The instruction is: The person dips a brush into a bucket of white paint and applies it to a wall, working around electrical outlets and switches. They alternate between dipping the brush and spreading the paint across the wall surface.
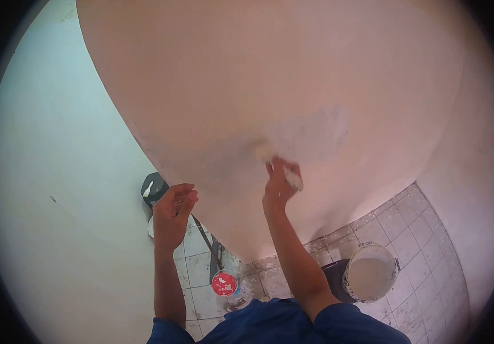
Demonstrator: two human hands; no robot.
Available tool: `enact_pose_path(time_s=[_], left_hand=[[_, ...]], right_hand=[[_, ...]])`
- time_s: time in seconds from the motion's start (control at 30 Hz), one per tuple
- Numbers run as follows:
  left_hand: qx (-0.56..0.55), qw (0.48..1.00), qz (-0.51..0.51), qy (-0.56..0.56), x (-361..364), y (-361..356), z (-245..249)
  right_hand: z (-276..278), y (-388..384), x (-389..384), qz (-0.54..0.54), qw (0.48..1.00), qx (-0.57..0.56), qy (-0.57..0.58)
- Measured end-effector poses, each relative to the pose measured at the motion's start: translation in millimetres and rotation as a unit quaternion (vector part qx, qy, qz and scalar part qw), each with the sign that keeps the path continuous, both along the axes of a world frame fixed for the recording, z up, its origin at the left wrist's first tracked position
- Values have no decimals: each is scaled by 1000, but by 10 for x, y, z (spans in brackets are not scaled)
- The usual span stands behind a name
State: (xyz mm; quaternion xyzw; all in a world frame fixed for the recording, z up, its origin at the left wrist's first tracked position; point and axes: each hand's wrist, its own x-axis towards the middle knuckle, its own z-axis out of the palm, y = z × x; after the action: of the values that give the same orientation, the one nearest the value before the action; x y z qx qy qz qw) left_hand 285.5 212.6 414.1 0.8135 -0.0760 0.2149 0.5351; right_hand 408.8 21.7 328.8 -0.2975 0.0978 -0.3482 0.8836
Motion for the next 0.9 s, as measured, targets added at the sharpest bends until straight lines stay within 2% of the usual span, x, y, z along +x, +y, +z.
enact_pose_path(time_s=[0.1,0.2,0.27,0.37,0.43,0.57,0.63,0.73,0.8,0.9], left_hand=[[-12,1000,-9,10,18,60,-94],[-18,999,-19,44,-8,104,-142],[-27,998,-21,54,-23,148,-176],[-27,998,-21,53,-77,249,-216],[-25,997,-16,67,-105,327,-258],[-25,999,-10,34,-116,495,-368],[-27,999,-16,38,-110,529,-386],[-27,998,-24,42,-121,534,-360],[-29,998,-26,43,-129,543,-348],[-38,998,-29,39,-115,576,-353]], right_hand=[[1048,87,-271,-16,994,-21,-104],[1138,243,-198,-33,992,-32,-117],[483,386,-28,-20,997,-24,-63],[-1017,504,-27,-27,997,-61,23],[-1718,492,-230,-32,988,-51,145],[-2042,517,-372,-48,979,-41,193],[-1608,644,-235,-31,993,-8,111],[-201,784,-179,14,1000,15,2],[617,820,-331,7,997,9,-79],[1176,917,-471,-27,988,-1,-155]])
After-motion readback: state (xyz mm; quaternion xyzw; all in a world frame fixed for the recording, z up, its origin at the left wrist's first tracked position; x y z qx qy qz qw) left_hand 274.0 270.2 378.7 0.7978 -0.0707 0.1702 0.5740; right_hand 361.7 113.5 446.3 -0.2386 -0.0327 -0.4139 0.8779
